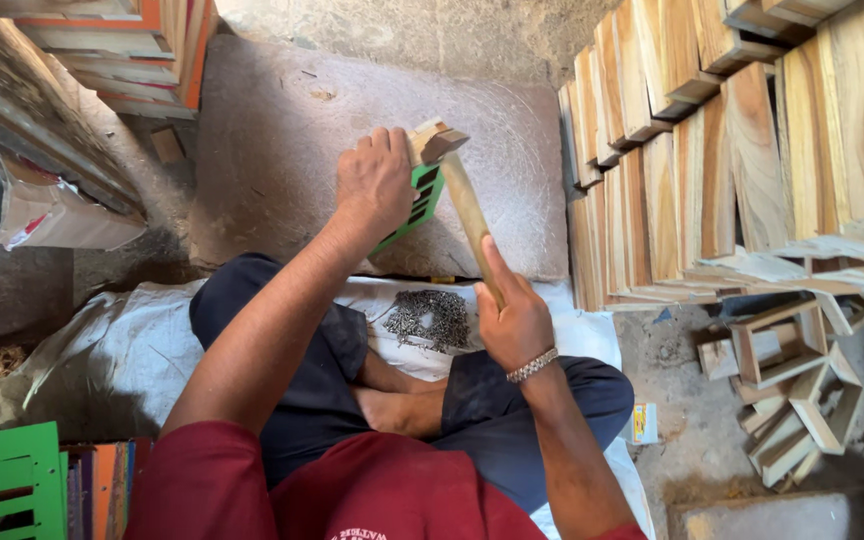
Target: The person sits on the floor and uses a hammer to drive nails into a green wooden board with cutouts, assembling it into a box. The person repeatedly picks up the board, hammers nails, and places the finished box aside.
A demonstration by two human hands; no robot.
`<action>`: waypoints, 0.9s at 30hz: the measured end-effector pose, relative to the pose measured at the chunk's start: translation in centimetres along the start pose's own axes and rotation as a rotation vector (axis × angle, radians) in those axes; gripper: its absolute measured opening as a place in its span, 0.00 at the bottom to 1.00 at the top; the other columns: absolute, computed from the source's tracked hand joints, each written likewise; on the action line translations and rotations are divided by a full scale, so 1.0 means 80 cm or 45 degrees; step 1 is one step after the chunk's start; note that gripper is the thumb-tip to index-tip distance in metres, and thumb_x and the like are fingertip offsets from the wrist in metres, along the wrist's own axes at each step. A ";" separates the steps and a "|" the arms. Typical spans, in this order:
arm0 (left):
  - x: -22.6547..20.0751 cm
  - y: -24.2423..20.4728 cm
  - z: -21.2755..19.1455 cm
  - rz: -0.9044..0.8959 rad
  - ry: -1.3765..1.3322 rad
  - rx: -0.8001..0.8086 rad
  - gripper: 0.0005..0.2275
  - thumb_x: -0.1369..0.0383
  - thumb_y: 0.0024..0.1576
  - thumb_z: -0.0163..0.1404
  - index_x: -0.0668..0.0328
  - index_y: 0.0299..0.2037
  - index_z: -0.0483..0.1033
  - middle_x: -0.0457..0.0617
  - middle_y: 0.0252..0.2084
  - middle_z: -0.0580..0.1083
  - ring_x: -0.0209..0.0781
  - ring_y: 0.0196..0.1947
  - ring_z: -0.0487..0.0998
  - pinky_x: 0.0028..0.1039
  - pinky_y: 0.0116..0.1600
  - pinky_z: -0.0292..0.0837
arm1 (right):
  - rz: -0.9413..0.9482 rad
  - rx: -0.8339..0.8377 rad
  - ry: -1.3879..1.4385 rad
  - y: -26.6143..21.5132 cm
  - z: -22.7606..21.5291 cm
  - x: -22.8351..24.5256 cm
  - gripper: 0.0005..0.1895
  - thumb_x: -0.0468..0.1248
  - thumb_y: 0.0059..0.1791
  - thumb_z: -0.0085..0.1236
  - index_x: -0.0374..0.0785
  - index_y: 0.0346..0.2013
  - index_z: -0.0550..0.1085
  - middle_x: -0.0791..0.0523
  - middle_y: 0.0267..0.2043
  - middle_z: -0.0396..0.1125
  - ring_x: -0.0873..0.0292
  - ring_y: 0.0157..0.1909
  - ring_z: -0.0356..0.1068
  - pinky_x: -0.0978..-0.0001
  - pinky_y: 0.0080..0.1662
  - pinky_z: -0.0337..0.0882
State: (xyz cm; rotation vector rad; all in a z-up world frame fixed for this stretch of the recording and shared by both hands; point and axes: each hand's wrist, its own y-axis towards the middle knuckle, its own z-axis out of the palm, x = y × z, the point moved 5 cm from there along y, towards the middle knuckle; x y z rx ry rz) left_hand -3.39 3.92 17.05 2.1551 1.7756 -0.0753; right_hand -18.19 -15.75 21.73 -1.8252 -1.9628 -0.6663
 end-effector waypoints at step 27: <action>0.077 -0.059 0.102 -0.262 -1.249 -0.245 0.32 0.65 0.52 0.67 0.62 0.53 0.52 0.64 0.51 0.76 0.59 0.53 0.80 0.43 0.54 0.75 | -0.214 -0.022 0.201 -0.009 -0.028 0.051 0.31 0.32 0.52 0.62 0.45 0.70 0.67 0.47 0.47 0.71 0.53 0.44 0.71 0.62 0.44 0.72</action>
